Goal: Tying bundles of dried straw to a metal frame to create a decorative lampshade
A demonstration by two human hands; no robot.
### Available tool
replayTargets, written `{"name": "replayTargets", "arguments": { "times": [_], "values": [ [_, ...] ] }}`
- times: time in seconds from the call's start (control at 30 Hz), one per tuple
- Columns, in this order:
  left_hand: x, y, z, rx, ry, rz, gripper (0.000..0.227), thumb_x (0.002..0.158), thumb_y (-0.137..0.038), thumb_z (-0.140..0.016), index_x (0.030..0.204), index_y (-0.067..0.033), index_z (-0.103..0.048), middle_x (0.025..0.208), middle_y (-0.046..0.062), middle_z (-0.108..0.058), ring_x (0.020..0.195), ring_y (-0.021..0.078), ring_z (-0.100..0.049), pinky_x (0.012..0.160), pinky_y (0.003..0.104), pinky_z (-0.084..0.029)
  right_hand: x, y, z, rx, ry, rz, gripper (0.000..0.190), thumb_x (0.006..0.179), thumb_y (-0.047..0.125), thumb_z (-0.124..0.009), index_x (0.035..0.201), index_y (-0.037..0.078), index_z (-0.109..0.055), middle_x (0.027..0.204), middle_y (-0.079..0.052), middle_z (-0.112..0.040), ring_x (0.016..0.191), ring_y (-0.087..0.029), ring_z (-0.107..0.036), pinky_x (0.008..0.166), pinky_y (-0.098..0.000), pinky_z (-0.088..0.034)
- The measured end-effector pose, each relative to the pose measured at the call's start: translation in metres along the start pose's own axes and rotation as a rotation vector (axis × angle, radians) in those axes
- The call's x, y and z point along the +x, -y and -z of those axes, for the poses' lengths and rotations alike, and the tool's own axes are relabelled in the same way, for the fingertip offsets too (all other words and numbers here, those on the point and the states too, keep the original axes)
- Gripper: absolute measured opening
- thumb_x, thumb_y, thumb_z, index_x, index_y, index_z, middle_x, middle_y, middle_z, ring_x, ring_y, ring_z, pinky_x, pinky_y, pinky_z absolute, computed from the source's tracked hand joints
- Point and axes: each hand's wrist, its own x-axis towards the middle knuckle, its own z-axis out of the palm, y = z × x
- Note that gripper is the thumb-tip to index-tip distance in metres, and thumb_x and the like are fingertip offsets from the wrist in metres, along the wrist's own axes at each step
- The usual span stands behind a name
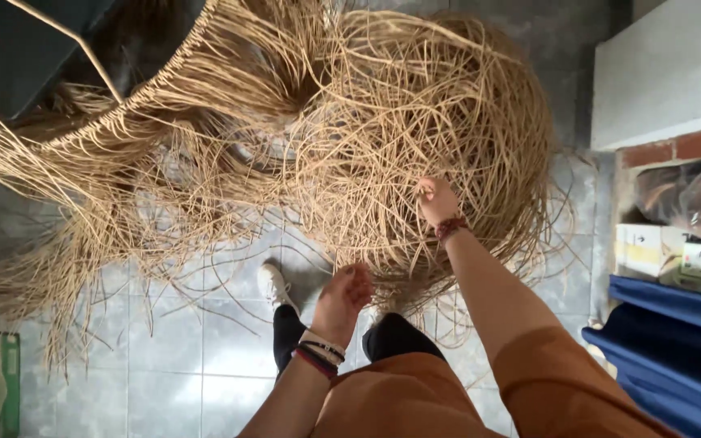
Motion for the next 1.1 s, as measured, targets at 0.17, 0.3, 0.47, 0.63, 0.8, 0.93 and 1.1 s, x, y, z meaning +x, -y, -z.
{"name": "replayTargets", "arguments": {
  "times": [0.17, 0.3, 0.47, 0.63, 0.8, 0.93, 1.1],
  "values": [
    [-0.061, -0.037, -0.054, 0.074, 0.081, 0.011, 0.024, 0.102, -0.006, -0.043, 0.105, 0.0008, -0.066, 0.084, 0.011, -0.065, 0.069, 0.0189, -0.060, 0.066, 0.030, -0.051, -0.056, 0.091, 0.047, -0.063, 0.413, -0.138, 0.044, 0.091, 0.010, -0.067, 0.134, 0.018, -0.058, 0.142, -0.007, -0.057, 0.076, -0.012, -0.064, 0.058, -0.0238, -0.054],
    [-0.063, -0.036, -0.054, 0.091, 0.154, 0.033, 0.028, 0.105, -0.019, -0.045, 0.104, -0.0028, -0.068, 0.083, 0.009, -0.069, 0.074, 0.0194, -0.064, 0.074, 0.034, -0.054, -0.064, 0.094, 0.043, 0.115, 0.312, -0.062, 0.044, 0.102, 0.031, -0.054, 0.146, 0.026, -0.054, 0.091, -0.005, -0.066, 0.046, -0.004, -0.036, 0.035, -0.0177, -0.032],
    [-0.054, 0.005, -0.074, 0.064, 0.479, 0.426, 0.084, 0.098, -0.074, -0.039, 0.149, -0.0078, -0.051, 0.135, 0.022, -0.062, 0.122, 0.0383, -0.061, 0.096, 0.058, -0.052, -0.144, 0.188, 0.157, 1.202, -0.006, -0.161, 0.009, 0.098, 0.003, -0.062, 0.106, 0.006, -0.064, 0.106, -0.010, -0.066, 0.094, -0.020, -0.069, 0.083, -0.0325, -0.060],
    [-0.092, -0.052, -0.197, -0.297, 0.645, 0.534, 0.086, 0.098, -0.082, -0.034, 0.141, -0.0137, -0.063, 0.129, 0.016, -0.067, 0.120, 0.0384, -0.062, 0.101, 0.060, -0.048, -0.269, 0.216, 0.260, 1.037, 0.014, -0.061, 0.020, 0.097, -0.003, -0.054, 0.114, -0.001, -0.063, 0.092, -0.006, -0.054, 0.082, -0.014, -0.054, 0.072, -0.0248, -0.052],
    [-0.091, -0.122, -0.240, -0.265, 0.446, 0.027, 0.027, 0.110, -0.029, -0.045, 0.112, -0.0131, -0.067, 0.064, -0.014, -0.033, 0.052, 0.0019, -0.038, 0.049, 0.016, -0.035, -0.362, 0.178, 0.311, 1.182, 0.116, -0.201, 0.014, 0.095, -0.003, -0.059, 0.108, -0.006, -0.063, 0.068, -0.004, -0.040, 0.056, -0.008, -0.033, 0.042, -0.0216, -0.029],
    [-0.135, -0.147, -0.237, -0.129, 0.558, -0.176, 0.036, 0.112, -0.034, -0.032, 0.107, -0.0140, -0.061, 0.062, -0.013, -0.030, 0.045, 0.0021, -0.034, 0.039, 0.019, -0.028, -0.367, 0.206, 0.328, 1.012, 0.077, -0.105, 0.023, 0.091, 0.004, -0.067, 0.110, -0.008, -0.071, 0.079, -0.016, -0.058, 0.071, -0.022, -0.052, 0.063, -0.0366, -0.048],
    [-0.140, -0.052, -0.132, 1.339, 1.210, -1.082, 0.030, 0.106, -0.001, -0.035, 0.102, 0.0132, -0.061, 0.105, 0.039, -0.062, 0.105, 0.0574, -0.056, 0.098, 0.058, -0.048, -0.342, 0.330, 0.333, 0.856, 0.348, 0.013, 0.047, 0.103, 0.023, -0.042, 0.132, -0.006, -0.064, 0.112, -0.022, -0.077, 0.113, -0.027, -0.062, 0.111, -0.0408, -0.038]
  ]
}}
